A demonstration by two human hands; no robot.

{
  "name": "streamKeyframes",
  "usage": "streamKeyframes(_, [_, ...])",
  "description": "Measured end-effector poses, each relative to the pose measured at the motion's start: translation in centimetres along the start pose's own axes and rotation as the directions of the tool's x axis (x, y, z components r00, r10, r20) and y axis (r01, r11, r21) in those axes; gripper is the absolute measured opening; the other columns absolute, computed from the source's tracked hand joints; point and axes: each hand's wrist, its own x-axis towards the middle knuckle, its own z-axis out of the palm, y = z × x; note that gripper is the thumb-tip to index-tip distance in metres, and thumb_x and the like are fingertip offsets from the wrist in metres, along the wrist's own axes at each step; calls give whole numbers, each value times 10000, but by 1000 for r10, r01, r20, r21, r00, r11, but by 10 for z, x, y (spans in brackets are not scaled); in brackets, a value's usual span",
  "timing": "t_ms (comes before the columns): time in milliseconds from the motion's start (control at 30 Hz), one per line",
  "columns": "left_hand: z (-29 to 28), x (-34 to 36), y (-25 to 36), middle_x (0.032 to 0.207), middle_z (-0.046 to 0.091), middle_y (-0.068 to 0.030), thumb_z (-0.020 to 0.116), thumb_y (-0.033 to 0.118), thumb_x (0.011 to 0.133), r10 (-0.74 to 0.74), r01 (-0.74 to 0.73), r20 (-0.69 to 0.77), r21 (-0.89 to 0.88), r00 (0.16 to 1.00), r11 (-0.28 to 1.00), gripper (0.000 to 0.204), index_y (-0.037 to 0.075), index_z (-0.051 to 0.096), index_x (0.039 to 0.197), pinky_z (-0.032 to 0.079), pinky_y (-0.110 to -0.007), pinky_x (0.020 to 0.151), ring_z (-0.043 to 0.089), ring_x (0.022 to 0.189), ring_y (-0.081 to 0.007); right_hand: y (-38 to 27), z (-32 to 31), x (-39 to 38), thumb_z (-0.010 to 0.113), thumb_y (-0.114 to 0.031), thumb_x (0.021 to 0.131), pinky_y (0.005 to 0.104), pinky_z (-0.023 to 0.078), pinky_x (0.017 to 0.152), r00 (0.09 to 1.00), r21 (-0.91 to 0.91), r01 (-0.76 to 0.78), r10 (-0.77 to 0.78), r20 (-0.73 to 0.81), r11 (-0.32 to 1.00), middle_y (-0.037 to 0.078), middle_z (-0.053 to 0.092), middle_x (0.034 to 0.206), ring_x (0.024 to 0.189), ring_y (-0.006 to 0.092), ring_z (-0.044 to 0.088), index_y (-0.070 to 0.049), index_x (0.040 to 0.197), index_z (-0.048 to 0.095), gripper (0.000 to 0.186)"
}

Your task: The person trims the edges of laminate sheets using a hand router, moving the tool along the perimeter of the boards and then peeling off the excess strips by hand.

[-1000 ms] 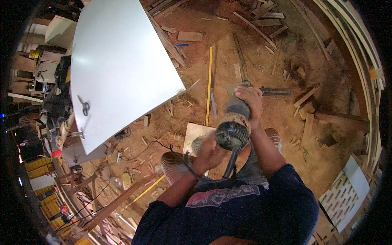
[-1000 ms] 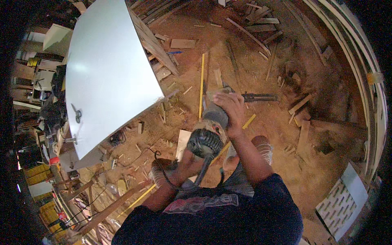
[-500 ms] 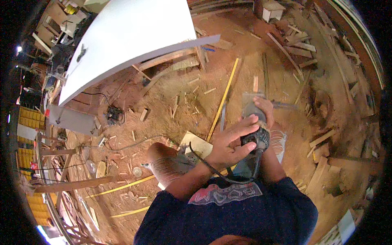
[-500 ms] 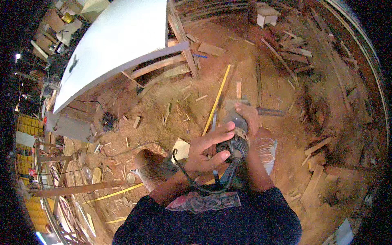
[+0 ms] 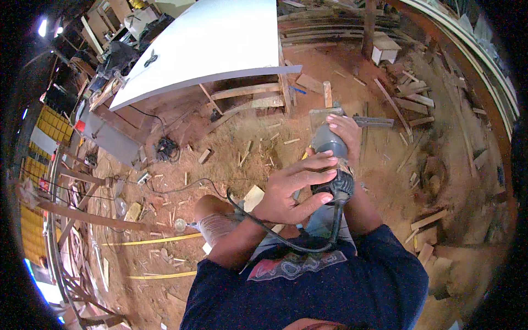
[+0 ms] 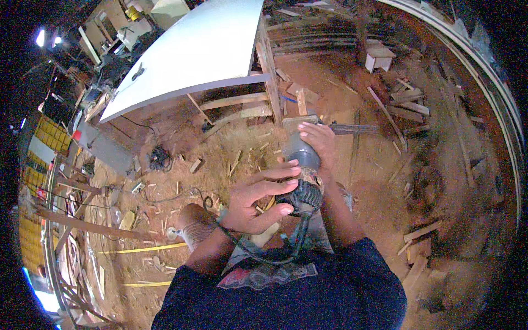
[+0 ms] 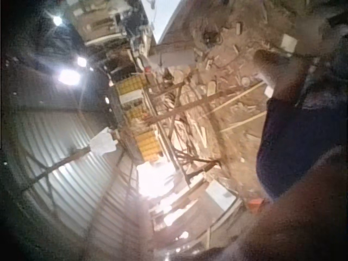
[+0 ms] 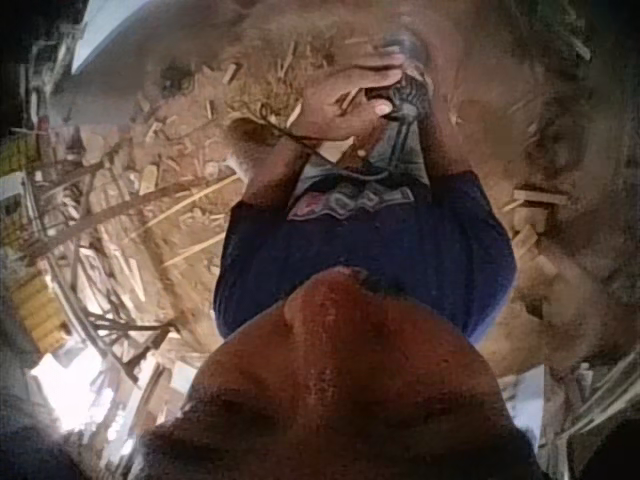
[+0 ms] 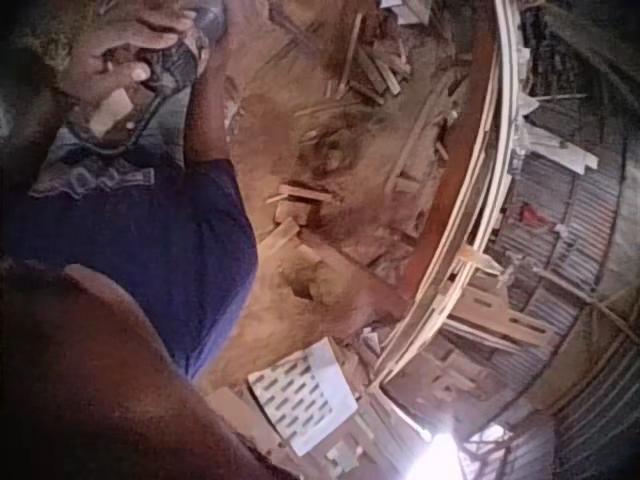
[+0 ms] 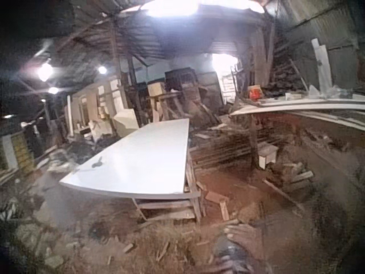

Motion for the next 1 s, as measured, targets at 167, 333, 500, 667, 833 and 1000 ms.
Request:
streamKeyframes(167, [-2,0,7,1518,558,-224,833,230,858,1,8,-88,105,996,994,596,52,647,1395,389,-508,1202,504,1447,-404,-13,11,27,649,-310,975,562,389,1153,995,-66,20,-26,-93,998,154,726,1285,1268,358,651,-96,1255,634,353])
streamKeyframes(333, [4,1,-1,1615,439,-227,941,354,752,3,43,-171,262,985,964,900,93,533,1510,351,-503,1225,393,1522,-416,-6,28,56,747,-270,923,604,368,1181,974,-89,153,-165,-157,984,160,688,1339,1291,370,617,-119,1253,582,398])
streamKeyframes(500, [3,5,-7,1624,429,-227,970,343,718,7,56,-188,326,982,944,927,99,534,1499,349,-510,1228,359,1537,-434,23,49,63,895,-375,820,633,369,1184,948,-201,234,-269,-172,951,153,616,1364,1295,367,596,-133,1308,480,684])
streamKeyframes(667, [-6,1,-22,1632,416,-230,970,309,723,27,52,-212,360,977,932,904,93,540,1488,356,-519,1223,339,1541,-456,31,75,61,868,-501,836,637,352,1189,951,-107,249,-264,-158,963,169,591,1354,1279,360,599,-144,1323,437,742])
streamKeyframes(833, [-3,-10,-38,1638,377,-283,926,333,783,15,65,-261,293,965,954,959,82,431,1564,313,-533,1239,328,1541,-474,33,83,67,871,-513,831,656,344,1183,953,-118,239,-256,-164,964,174,576,1349,1256,364,608,-150,1338,396,783])
streamKeyframes(1000, [18,-108,-63,1627,402,-266,798,350,930,-728,728,36,16,684,685,883,45,342,1621,318,-438,1243,390,1527,-372,36,97,72,880,-536,810,654,367,1167,933,-95,273,-288,-217,957,170,580,1328,1229,355,619,-155,1336,394,811])
